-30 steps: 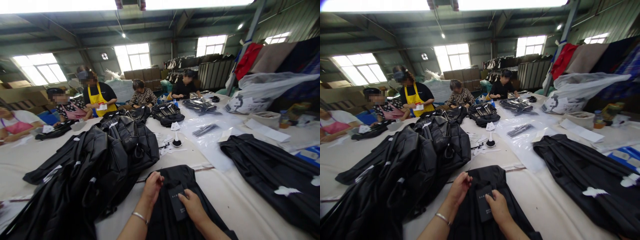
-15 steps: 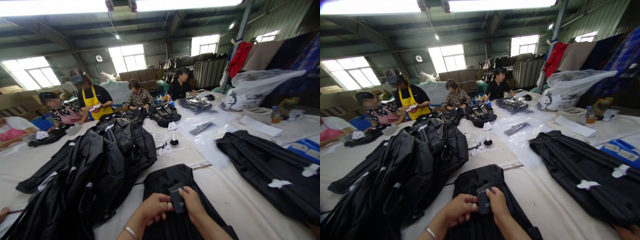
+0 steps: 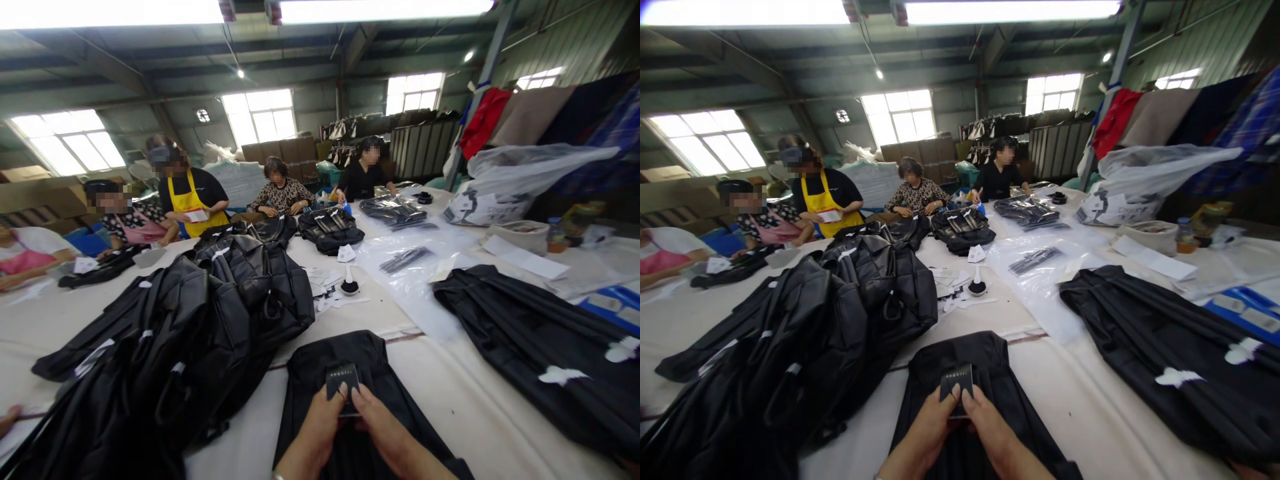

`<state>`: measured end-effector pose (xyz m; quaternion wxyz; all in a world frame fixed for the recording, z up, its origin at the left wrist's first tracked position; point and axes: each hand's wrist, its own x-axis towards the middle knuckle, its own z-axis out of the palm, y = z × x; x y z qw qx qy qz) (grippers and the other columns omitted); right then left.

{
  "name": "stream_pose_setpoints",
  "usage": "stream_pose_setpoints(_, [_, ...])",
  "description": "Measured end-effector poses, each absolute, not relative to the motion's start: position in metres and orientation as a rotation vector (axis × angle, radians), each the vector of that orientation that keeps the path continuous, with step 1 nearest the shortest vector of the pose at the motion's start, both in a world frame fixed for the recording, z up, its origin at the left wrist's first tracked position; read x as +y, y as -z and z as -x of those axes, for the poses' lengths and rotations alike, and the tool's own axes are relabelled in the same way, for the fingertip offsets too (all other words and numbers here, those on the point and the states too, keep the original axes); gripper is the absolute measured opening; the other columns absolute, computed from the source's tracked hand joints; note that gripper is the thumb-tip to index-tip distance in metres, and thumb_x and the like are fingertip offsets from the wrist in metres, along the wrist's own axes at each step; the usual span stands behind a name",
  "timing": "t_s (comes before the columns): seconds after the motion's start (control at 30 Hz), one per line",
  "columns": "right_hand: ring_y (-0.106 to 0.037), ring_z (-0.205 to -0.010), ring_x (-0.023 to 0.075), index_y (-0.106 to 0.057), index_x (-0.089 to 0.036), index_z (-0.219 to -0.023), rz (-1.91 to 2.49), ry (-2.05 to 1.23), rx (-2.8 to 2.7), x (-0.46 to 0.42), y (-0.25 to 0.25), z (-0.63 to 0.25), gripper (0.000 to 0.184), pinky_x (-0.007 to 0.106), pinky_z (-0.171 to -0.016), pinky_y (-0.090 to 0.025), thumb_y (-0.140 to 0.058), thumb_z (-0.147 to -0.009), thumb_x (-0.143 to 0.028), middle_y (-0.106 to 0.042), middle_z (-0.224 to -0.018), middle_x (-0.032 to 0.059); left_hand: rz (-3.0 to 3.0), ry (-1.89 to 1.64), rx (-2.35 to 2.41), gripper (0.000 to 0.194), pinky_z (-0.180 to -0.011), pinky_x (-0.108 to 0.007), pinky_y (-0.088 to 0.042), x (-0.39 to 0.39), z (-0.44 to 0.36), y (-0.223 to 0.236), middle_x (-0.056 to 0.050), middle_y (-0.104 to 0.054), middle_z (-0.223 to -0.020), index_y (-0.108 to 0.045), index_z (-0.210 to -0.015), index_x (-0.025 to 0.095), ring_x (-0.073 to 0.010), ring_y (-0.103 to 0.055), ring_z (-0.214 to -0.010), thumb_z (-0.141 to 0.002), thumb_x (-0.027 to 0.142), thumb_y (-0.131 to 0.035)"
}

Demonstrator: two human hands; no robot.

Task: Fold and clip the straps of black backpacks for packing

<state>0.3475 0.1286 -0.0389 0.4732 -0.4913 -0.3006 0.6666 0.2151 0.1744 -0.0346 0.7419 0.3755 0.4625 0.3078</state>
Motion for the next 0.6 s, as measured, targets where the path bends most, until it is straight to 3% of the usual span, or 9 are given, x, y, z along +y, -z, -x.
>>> stream_pose_setpoints(0.1, [-0.063,-0.088,0.0227,-0.059,-0.023,-0.122,1.238,-1.630,-0.916,0.123,0.038,-0.352,0.061,0.032,-0.073,-0.043,-0.060,-0.078,-0.065,-0.072,-0.090,0.0052,-0.770,-0.727,1.032,0.045,-0.056,-0.027,-0.045,0.184,-0.218,0.036,-0.005,-0.064,-0.074,-0.064,-0.089,0.014,-0.0149,-0.058,-0.061,-0.069,0.053,-0.073])
stream_pose_setpoints(0.2, [-0.056,-0.058,0.0181,-0.062,-0.016,-0.109,1.311,-1.501,-0.854,0.127,0.045,-0.359,0.058,0.030,-0.060,-0.039,-0.065,-0.073,-0.062,-0.058,-0.053,-0.0023,-0.719,-0.642,1.104,0.043,-0.061,-0.029,-0.050,0.196,-0.213,0.032,-0.003,-0.063,-0.072,-0.064,-0.086,0.014,-0.0150,-0.059,-0.064,-0.061,0.046,-0.078])
stream_pose_setpoints(0.27, [-0.051,-0.050,0.0164,-0.062,-0.015,-0.105,1.383,-1.366,-0.666,0.136,0.047,-0.370,0.055,0.029,-0.055,-0.038,-0.064,-0.073,-0.060,-0.050,-0.045,-0.0061,-0.735,-0.554,1.150,0.041,-0.063,-0.032,-0.051,0.203,-0.204,0.027,-0.003,-0.065,-0.072,-0.065,-0.086,0.015,-0.0159,-0.061,-0.065,-0.057,0.040,-0.080])
stream_pose_setpoints(0.33, [-0.059,-0.058,0.0178,-0.058,-0.017,-0.115,1.389,-1.316,-0.534,0.146,0.045,-0.384,0.056,0.029,-0.057,-0.041,-0.062,-0.075,-0.056,-0.062,-0.060,-0.0017,-0.789,-0.466,1.170,0.037,-0.058,-0.031,-0.051,0.208,-0.192,0.017,-0.004,-0.066,-0.068,-0.067,-0.082,0.014,-0.0159,-0.060,-0.059,-0.055,0.035,-0.081])
stream_pose_setpoints(0.37, [-0.064,-0.068,0.0194,-0.055,-0.019,-0.122,1.395,-1.324,-0.520,0.152,0.043,-0.391,0.059,0.029,-0.059,-0.043,-0.062,-0.074,-0.053,-0.069,-0.079,0.0029,-0.817,-0.429,1.167,0.035,-0.056,-0.030,-0.050,0.211,-0.186,0.011,-0.004,-0.066,-0.067,-0.067,-0.080,0.014,-0.0156,-0.059,-0.057,-0.055,0.033,-0.081])
stream_pose_setpoints(0.43, [-0.066,-0.094,0.0236,-0.050,-0.024,-0.130,1.455,-1.347,-0.581,0.160,0.041,-0.401,0.065,0.031,-0.066,-0.048,-0.064,-0.072,-0.047,-0.066,-0.120,0.0097,-0.844,-0.398,1.113,0.032,-0.054,-0.029,-0.050,0.219,-0.178,-0.006,-0.004,-0.065,-0.065,-0.066,-0.078,0.013,-0.0148,-0.059,-0.055,-0.056,0.032,-0.081])
stream_pose_setpoints(0.47, [-0.064,-0.103,0.0254,-0.051,-0.024,-0.130,1.507,-1.344,-0.636,0.162,0.041,-0.403,0.065,0.032,-0.069,-0.049,-0.065,-0.070,-0.045,-0.060,-0.131,0.0108,-0.843,-0.411,1.068,0.032,-0.054,-0.028,-0.050,0.224,-0.177,-0.016,-0.004,-0.065,-0.065,-0.066,-0.078,0.013,-0.0139,-0.059,-0.055,-0.058,0.033,-0.080])
stream_pose_setpoints(0.53, [-0.062,-0.107,0.0270,-0.058,-0.021,-0.122,1.591,-1.319,-0.752,0.164,0.045,-0.403,0.057,0.033,-0.070,-0.050,-0.063,-0.069,-0.042,-0.060,-0.131,0.0122,-0.840,-0.514,0.994,0.032,-0.054,-0.027,-0.050,0.241,-0.179,-0.035,-0.003,-0.064,-0.066,-0.066,-0.082,0.013,-0.0124,-0.058,-0.055,-0.063,0.035,-0.078])
stream_pose_setpoints(0.6, [-0.065,-0.100,0.0273,-0.063,-0.018,-0.112,1.635,-1.318,-0.846,0.161,0.054,-0.398,0.047,0.034,-0.068,-0.050,-0.059,-0.072,-0.041,-0.067,-0.118,0.0123,-0.872,-0.656,0.982,0.033,-0.056,-0.027,-0.051,0.263,-0.188,-0.048,-0.003,-0.066,-0.070,-0.065,-0.088,0.014,-0.0125,-0.059,-0.058,-0.069,0.039,-0.075])
